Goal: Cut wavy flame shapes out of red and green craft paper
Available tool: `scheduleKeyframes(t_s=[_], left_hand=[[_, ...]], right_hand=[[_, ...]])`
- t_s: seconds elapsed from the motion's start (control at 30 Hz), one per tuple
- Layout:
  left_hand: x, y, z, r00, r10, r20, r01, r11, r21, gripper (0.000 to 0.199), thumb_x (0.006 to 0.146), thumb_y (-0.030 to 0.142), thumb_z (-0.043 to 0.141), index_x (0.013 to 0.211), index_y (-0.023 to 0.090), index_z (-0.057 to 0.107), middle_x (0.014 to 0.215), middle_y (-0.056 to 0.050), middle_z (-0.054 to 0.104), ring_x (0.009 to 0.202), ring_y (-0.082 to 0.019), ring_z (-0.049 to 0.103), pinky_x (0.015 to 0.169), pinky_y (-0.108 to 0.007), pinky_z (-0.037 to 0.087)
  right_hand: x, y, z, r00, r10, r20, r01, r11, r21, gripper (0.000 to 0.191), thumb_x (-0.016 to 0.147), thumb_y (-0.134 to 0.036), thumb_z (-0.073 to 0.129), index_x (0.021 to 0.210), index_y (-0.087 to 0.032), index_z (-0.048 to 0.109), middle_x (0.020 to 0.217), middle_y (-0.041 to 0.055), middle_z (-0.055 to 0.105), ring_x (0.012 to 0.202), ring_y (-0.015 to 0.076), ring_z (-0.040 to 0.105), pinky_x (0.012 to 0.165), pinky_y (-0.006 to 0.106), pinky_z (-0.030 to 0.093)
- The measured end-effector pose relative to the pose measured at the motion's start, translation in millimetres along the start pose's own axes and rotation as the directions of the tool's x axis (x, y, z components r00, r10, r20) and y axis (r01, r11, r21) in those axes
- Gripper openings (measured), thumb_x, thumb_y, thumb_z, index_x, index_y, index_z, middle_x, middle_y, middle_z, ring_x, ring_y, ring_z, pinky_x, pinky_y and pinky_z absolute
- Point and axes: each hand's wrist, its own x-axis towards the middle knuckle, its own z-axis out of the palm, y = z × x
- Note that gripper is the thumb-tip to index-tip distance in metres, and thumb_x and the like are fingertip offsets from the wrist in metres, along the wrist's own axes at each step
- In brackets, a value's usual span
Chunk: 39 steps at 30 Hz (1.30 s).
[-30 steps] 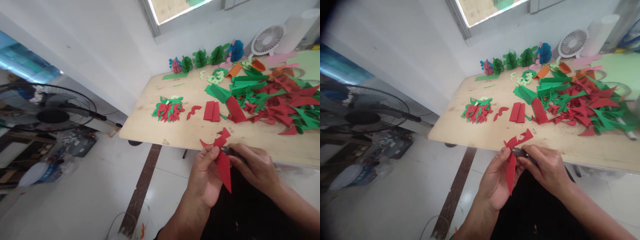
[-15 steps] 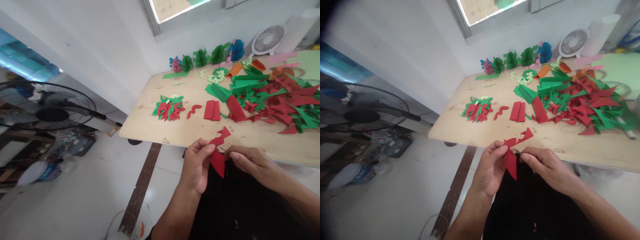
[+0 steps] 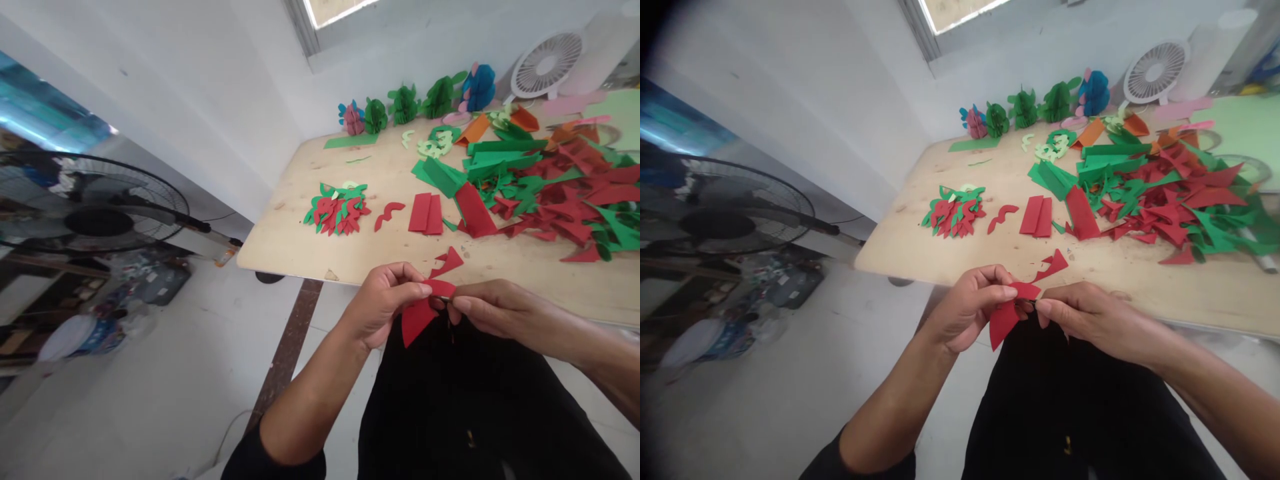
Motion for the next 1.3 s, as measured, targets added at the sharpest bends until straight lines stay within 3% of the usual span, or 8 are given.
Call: scheduleKeyframes(t_s=[0.57, 1.3], left_hand=[[7.9, -0.9, -6.0, 1.0, -0.014, 0.015, 0.013, 0.998, 0.068, 0.02, 0.062, 0.017, 0.073, 0.065, 0.014, 0.054, 0.057, -0.001, 0.064, 0.059, -0.015, 0.064, 0.066, -0.029, 0.049], [11.5, 3.0, -13.2, 0.999, -0.043, 0.018, 0.039, 0.985, 0.169, 0.017, 0.062, 0.017, 0.071, 0.063, 0.014, 0.055, 0.057, 0.001, 0.059, 0.059, -0.012, 0.06, 0.063, -0.027, 0.048]], right_hand=[[0.6, 2.1, 0.0, 1.0, 0.0, 0.003, 0.0, 1.0, -0.029, 0.045, 0.092, -0.05, 0.038, 0.074, -0.017, 0.061, 0.054, -0.0041, 0.038, 0.048, 0.0089, 0.034, 0.045, 0.024, 0.023], [1.9, 2.3, 3.3, 0.998, 0.046, 0.033, -0.05, 0.993, 0.11, 0.045, 0.092, -0.051, 0.038, 0.075, -0.016, 0.061, 0.049, -0.0059, 0.035, 0.044, 0.0083, 0.03, 0.044, 0.024, 0.022]])
